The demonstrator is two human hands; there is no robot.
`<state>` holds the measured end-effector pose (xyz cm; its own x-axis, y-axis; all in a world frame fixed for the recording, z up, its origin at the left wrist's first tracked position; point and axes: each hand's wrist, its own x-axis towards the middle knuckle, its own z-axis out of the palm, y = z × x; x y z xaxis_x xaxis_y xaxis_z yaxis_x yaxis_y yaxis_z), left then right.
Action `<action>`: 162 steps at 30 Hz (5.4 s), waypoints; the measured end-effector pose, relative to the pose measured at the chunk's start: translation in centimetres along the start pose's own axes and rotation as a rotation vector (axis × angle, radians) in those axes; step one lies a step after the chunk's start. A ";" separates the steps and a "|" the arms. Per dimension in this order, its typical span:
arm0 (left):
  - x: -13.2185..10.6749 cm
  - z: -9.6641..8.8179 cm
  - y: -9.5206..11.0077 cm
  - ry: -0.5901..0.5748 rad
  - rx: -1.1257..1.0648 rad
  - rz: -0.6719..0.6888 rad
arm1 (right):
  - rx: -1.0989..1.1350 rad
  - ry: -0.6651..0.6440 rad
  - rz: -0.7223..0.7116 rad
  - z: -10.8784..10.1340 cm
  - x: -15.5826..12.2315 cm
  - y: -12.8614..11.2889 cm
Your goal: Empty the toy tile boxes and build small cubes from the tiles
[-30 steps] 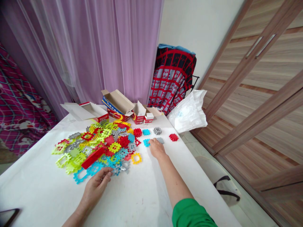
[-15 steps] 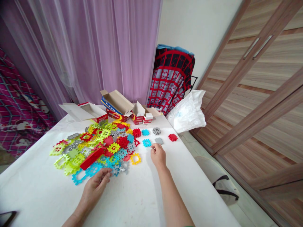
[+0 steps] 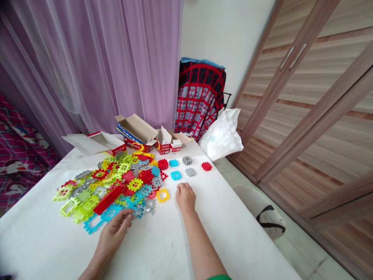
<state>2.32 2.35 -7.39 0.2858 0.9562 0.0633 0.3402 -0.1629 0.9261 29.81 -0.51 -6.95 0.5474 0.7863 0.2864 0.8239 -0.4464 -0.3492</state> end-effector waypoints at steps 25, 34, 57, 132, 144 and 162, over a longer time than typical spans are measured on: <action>-1.6 -0.1 0.6 0.076 -0.051 0.014 | 0.331 0.021 -0.252 -0.1 -2.5 -1.2; -2.3 -0.3 1.3 0.104 -0.081 -0.035 | 0.257 -0.028 -0.513 -0.7 -2.8 -6.2; -1.3 -0.3 0.2 0.027 -0.030 -0.023 | 0.432 -0.044 0.129 -1.4 -2.1 1.5; -0.9 0.0 0.7 -0.003 0.179 0.144 | 0.150 -0.343 -0.242 -5.4 0.2 4.2; -0.8 -0.1 0.6 -0.018 0.192 0.155 | -0.089 -0.101 0.134 -5.0 -4.0 2.1; -0.8 -0.2 0.8 -0.015 0.196 0.186 | 0.140 0.180 0.115 -0.8 -0.4 1.3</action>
<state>2.23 1.50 -6.64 0.3723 0.9019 0.2192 0.4468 -0.3812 0.8094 30.80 -1.75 -6.77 0.6642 0.6396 0.3871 0.7330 -0.4555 -0.5051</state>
